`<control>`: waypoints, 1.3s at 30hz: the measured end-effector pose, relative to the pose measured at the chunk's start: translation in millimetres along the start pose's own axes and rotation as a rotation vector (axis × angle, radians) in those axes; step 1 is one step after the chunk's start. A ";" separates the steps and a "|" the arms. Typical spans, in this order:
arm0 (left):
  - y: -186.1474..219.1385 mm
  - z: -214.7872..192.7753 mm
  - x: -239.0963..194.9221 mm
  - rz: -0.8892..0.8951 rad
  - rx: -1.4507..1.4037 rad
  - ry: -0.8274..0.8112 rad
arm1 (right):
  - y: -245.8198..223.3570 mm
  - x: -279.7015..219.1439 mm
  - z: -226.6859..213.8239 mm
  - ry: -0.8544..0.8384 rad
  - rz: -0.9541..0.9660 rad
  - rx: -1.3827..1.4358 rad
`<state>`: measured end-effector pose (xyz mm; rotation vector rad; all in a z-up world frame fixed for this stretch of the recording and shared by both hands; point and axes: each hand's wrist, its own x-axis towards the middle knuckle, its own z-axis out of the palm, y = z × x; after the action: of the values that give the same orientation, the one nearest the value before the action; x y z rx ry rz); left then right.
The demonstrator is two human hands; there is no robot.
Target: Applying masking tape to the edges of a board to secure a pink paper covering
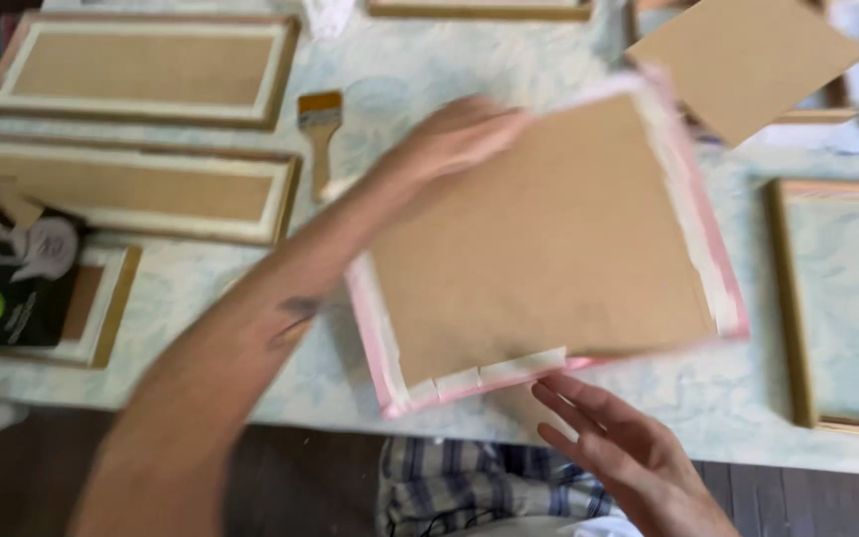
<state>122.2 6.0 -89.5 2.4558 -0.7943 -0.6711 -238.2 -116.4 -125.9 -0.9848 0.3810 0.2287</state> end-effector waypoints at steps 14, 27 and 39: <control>8.4 133.2 75.5 0.094 0.178 0.274 | 10.4 8.6 -27.5 -0.368 -0.011 0.559; -121.8 41.3 -281.9 0.119 0.180 0.756 | -2.4 82.2 112.5 -0.203 -0.491 -1.216; -130.4 117.4 -287.5 0.050 0.104 0.849 | 42.3 181.4 175.7 -0.230 -0.416 -1.155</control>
<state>-97.5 249.4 -166.5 2.4491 -0.5344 0.4426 -51.4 57.6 -146.3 -2.1140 -0.2329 0.1701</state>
